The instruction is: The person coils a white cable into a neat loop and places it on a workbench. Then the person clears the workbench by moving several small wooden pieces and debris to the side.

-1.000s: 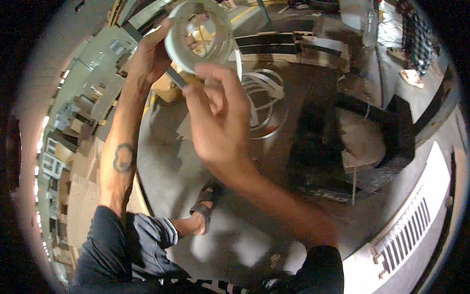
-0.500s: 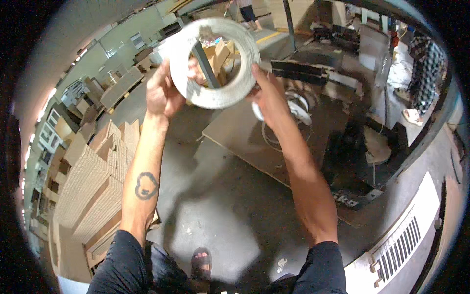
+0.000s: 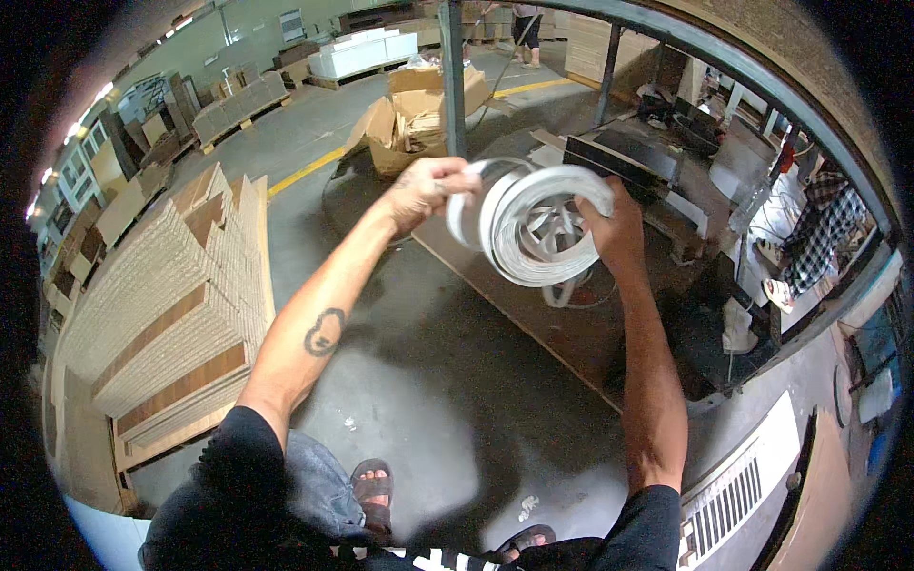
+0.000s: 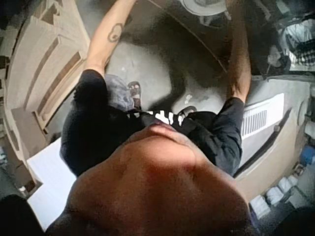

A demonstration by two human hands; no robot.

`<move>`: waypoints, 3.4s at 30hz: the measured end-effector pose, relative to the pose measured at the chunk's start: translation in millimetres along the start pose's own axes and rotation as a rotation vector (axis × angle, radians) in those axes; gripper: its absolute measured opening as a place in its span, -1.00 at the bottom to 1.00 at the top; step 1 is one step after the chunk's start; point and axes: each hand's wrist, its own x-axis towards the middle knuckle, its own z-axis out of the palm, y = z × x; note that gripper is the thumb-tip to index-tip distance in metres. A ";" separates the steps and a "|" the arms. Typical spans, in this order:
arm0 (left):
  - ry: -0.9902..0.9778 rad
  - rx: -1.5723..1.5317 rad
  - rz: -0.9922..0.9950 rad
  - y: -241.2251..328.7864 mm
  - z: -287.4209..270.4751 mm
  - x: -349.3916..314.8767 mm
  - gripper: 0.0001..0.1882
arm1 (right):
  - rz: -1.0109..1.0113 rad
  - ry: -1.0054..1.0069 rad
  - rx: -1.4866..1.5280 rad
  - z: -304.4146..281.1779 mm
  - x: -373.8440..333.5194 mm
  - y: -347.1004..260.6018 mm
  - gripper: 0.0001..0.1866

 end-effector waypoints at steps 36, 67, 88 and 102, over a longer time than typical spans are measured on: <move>-0.039 -0.462 0.256 64.8 52.4 -22.8 -0.62 | -0.084 -0.373 0.639 -24.2 -6.5 -102.2 -0.59; -0.238 0.176 0.136 84.8 30.1 -26.1 -0.31 | 0.107 -0.748 0.257 -24.3 -2.5 -118.7 -0.64; 0.185 0.338 0.175 -7.2 -5.7 -20.2 -0.04 | 0.229 -0.632 0.501 14.9 2.8 -64.4 -0.65; -0.112 -0.362 -0.217 -20.4 3.7 -24.0 -0.50 | 0.403 -0.720 1.139 52.1 -57.8 -13.6 -0.71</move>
